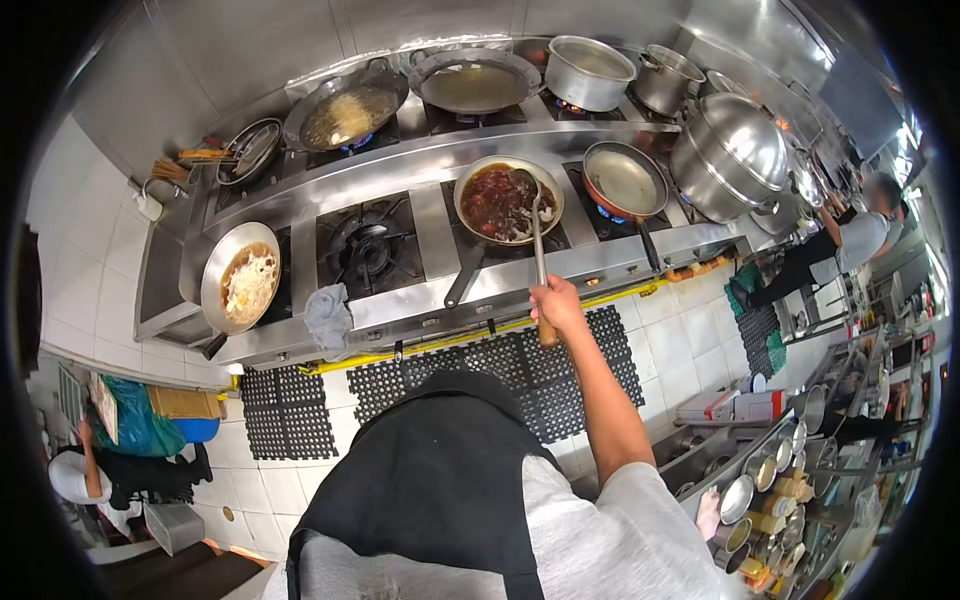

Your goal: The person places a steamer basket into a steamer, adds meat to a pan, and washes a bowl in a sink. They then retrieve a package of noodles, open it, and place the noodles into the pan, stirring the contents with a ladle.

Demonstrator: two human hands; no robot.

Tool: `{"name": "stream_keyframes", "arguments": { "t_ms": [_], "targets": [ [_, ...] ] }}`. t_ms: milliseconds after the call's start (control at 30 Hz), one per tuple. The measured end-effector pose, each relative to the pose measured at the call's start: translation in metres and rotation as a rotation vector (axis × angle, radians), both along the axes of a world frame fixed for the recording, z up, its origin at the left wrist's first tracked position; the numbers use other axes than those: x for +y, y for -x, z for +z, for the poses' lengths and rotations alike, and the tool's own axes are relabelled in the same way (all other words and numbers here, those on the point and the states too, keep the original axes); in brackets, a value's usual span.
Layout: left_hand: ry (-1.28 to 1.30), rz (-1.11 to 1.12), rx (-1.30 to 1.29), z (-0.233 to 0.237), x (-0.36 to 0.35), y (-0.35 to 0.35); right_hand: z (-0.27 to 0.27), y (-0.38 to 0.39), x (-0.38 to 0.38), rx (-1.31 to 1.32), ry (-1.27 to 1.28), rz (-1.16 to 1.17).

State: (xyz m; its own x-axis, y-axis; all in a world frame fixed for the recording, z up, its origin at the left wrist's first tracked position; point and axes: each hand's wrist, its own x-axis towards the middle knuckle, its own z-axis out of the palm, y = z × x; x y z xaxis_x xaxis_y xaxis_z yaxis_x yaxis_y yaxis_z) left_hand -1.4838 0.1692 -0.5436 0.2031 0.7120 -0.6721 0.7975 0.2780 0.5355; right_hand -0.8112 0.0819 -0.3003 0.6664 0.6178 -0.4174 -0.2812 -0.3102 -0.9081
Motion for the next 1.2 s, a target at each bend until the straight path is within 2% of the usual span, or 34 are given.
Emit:
{"name": "stream_keyframes", "arguments": {
  "t_ms": [100, 233, 267, 433, 633, 767, 900, 967, 1033, 1100, 1200],
  "targets": [
    [-0.132, -0.219, 0.121, -0.013, -0.014, 0.019, 0.005, -0.009, -0.006, 0.213, -0.105, -0.020],
    [-0.138, -0.225, 0.102, -0.024, -0.035, 0.035, 0.006, -0.020, -0.013, 0.612, -0.275, -0.041],
    [-0.136, -0.213, 0.095, -0.026, -0.039, 0.037, 0.010, -0.021, -0.015, 0.727, -0.320, -0.047],
    [-0.100, -0.117, 0.047, -0.020, -0.047, 0.031, 0.017, -0.019, -0.022, 0.866, -0.398, -0.043],
    [-0.017, 0.128, -0.105, 0.032, -0.040, -0.002, 0.018, -0.018, -0.027, 1.110, -0.568, -0.018],
    [-0.003, 0.204, -0.163, 0.065, -0.036, -0.020, 0.013, -0.018, -0.030, 1.276, -0.690, 0.008],
    [0.081, 0.334, -0.213, 0.033, -0.031, -0.008, 0.020, -0.011, -0.033, 1.356, -0.756, 0.016],
    [0.056, 0.264, -0.149, 0.056, -0.033, -0.015, 0.026, -0.007, -0.035, 1.358, -0.766, 0.018],
    [0.026, 0.148, -0.077, 0.047, -0.032, -0.010, 0.036, -0.004, -0.036, 1.328, -0.747, 0.020],
    [-0.007, -0.014, 0.001, -0.026, -0.031, 0.022, 0.045, -0.001, -0.038, 1.286, -0.724, 0.025],
    [-0.100, -0.173, 0.032, -0.054, -0.039, 0.035, 0.054, 0.000, -0.042, 1.206, -0.677, 0.018]
  ]
}}
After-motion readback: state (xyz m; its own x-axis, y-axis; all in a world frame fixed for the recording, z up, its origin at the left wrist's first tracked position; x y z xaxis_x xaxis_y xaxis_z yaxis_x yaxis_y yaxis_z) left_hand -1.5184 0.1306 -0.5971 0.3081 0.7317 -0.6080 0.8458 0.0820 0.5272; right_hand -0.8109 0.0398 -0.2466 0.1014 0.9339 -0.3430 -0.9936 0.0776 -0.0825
